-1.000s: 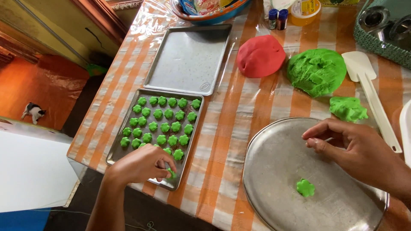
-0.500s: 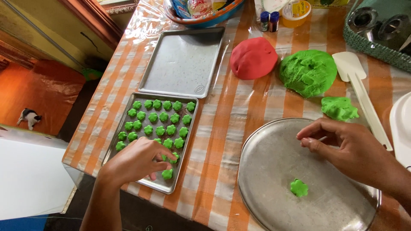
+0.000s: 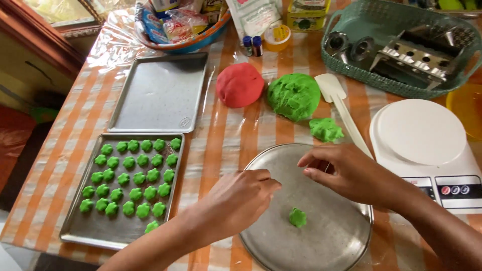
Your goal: Rolling out green dough and using a metal mold to cut out small star-shaped portions before placing them on a baking tray.
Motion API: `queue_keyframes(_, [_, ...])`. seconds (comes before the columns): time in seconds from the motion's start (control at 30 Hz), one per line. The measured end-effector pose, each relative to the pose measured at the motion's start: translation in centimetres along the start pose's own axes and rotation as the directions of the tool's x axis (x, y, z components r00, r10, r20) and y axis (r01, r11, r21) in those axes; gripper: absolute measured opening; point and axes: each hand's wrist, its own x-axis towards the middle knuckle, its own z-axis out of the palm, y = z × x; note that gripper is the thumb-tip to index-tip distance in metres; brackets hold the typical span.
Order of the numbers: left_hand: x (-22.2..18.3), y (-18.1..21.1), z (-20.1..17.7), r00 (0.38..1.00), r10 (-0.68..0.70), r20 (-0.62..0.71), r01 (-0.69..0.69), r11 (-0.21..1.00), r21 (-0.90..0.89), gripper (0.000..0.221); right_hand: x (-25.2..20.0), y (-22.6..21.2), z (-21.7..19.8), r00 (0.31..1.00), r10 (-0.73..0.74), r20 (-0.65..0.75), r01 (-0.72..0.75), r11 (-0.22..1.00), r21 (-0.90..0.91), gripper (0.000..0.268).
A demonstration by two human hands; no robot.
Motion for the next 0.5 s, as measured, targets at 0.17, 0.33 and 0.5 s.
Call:
queue_keyframes(0.17, [2.1, -0.8, 0.2, 0.997, -0.059, 0.045, 0.056, 0.997, 0.058, 0.020, -2.6, -0.3, 1.5, 0.944, -0.221, 0.247, 0.274, 0.940, -0.205, 0.042])
queue_keyframes(0.33, [2.6, -0.9, 0.4, 0.998, -0.044, 0.042, 0.044, 0.999, -0.019, 0.016, -4.1, -0.3, 4.7, 0.846, -0.413, 0.336, 0.508, 0.815, -0.277, 0.046])
queue_keyframes(0.5, [2.7, -0.4, -0.1, 0.995, -0.080, 0.065, 0.085, 0.993, -0.087, 0.022, -4.2, -0.7, 5.4, 0.786, -0.566, 0.248, 0.615, 0.679, -0.401, 0.009])
